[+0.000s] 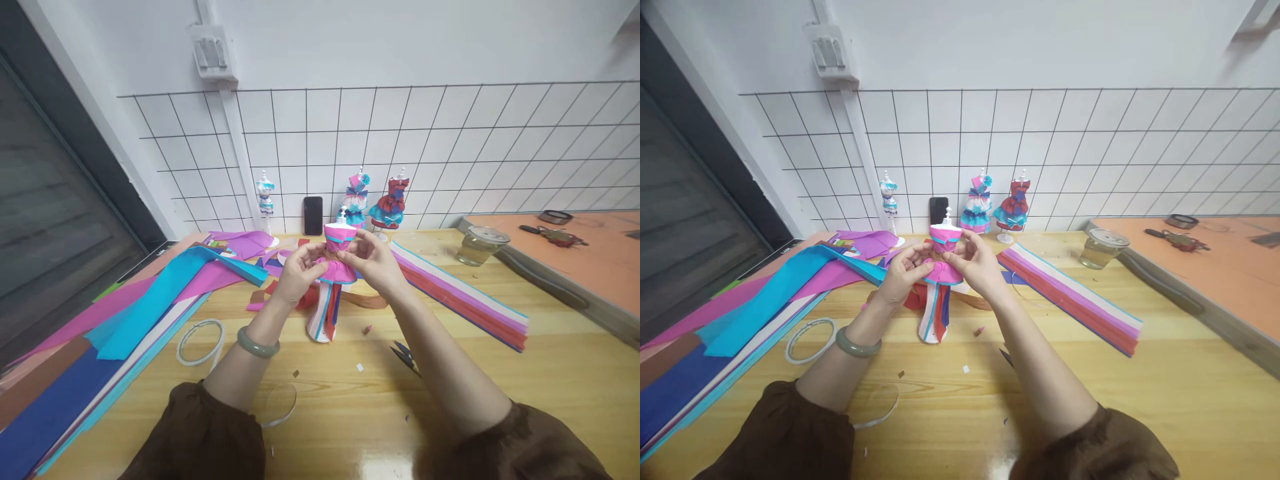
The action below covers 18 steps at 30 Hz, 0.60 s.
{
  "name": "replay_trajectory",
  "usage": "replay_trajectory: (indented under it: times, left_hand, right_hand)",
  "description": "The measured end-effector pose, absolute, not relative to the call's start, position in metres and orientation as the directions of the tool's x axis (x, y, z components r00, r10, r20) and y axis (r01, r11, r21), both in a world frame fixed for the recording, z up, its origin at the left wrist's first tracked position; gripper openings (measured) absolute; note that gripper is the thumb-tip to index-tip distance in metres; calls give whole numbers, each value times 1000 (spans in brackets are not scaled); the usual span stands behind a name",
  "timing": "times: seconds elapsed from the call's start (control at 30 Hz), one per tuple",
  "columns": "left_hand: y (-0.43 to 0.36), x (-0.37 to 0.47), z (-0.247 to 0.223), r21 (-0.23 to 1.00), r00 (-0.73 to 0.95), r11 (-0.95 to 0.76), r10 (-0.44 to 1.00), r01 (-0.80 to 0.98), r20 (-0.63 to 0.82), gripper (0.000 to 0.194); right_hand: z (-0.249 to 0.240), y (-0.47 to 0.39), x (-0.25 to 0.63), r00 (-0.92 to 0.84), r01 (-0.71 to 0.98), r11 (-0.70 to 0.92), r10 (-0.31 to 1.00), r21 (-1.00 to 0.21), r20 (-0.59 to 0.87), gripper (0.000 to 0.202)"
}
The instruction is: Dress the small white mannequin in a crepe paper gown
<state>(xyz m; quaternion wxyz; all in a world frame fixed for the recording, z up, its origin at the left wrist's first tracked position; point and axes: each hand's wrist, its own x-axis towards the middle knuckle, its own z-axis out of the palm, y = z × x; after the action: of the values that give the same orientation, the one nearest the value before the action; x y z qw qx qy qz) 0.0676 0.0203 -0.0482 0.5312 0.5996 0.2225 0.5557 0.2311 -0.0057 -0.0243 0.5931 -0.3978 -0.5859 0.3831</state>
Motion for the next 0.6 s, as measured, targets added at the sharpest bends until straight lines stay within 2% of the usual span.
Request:
replay_trajectory:
  times: [0.23,0.6]
  left_hand:
    - [24,66,-52,887,331,-224,868,-403,369,38]
    - [22,66,-49,877,343,-121,889,-465,304,33]
  right_hand:
    - [-24,-5,231,-7,-11,372,928,-928,373,56]
    - [-23,-8,228,12,-21,388,922,-922,387,51]
